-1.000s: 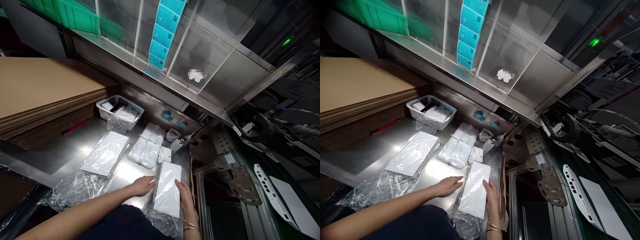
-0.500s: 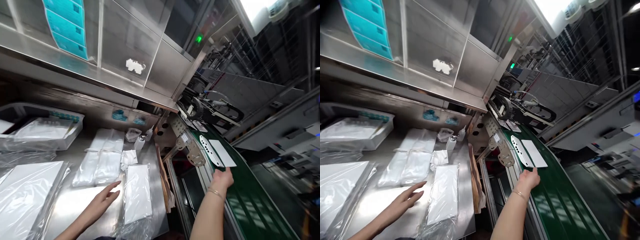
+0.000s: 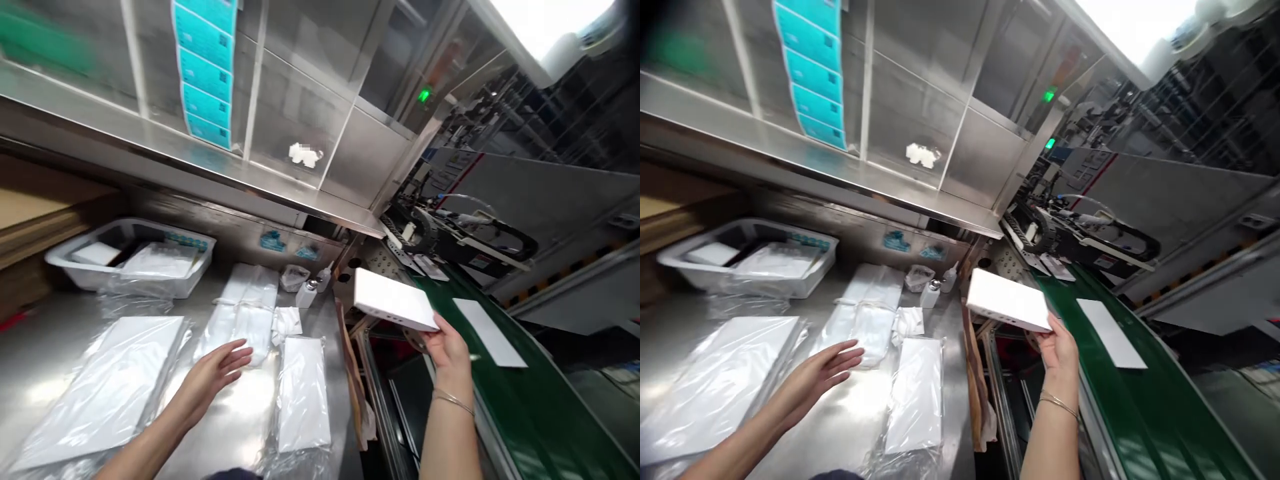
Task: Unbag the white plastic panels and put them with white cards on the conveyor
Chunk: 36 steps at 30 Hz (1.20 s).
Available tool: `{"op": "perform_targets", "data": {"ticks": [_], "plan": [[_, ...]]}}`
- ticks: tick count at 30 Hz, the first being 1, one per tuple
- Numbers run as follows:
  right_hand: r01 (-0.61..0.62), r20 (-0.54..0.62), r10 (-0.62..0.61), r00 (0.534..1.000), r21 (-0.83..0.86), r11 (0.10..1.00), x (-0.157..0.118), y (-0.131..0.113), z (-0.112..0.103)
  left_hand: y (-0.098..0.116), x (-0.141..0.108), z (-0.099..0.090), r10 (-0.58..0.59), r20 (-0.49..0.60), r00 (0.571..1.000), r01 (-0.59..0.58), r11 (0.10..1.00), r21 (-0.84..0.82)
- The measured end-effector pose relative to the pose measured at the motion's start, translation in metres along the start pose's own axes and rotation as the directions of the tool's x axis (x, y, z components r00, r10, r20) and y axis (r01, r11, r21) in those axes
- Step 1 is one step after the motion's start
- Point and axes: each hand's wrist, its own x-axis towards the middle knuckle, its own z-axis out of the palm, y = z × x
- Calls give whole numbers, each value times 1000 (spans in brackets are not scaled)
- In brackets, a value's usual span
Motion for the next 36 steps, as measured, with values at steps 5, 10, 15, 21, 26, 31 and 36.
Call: {"op": "perform_targets", "data": {"ticks": [5, 10, 15, 21, 26, 31, 36], "plan": [[-142, 539, 250, 805, -233, 962, -54, 84, 114, 23, -11, 21, 1, 222, 975, 27, 992, -123], [-184, 717, 436, 544, -405, 896, -106, 142, 180, 25, -39, 32, -17, 267, 963, 87, 964, -251], [-241, 584, 443, 680, -392, 888, -129, 172, 195, 18, -50, 22, 86, 143, 986, -22, 916, -401], [85, 597, 386, 703, -610, 788, -186, 184, 166, 17, -44, 14, 163, 21, 986, -134, 873, -469], [521, 663, 140, 735, -685, 509, -215, 180, 159, 8, -41, 23, 254, -19, 967, -234, 859, -456], [570, 679, 57, 732, -656, 494, -196, 175, 158, 9, -47, 24, 255, -10, 967, -227, 839, -494], [408, 505, 83, 859, -773, 486, -150, 168, 114, 17, -50, 15, 238, 37, 971, -174, 797, -579]]}}
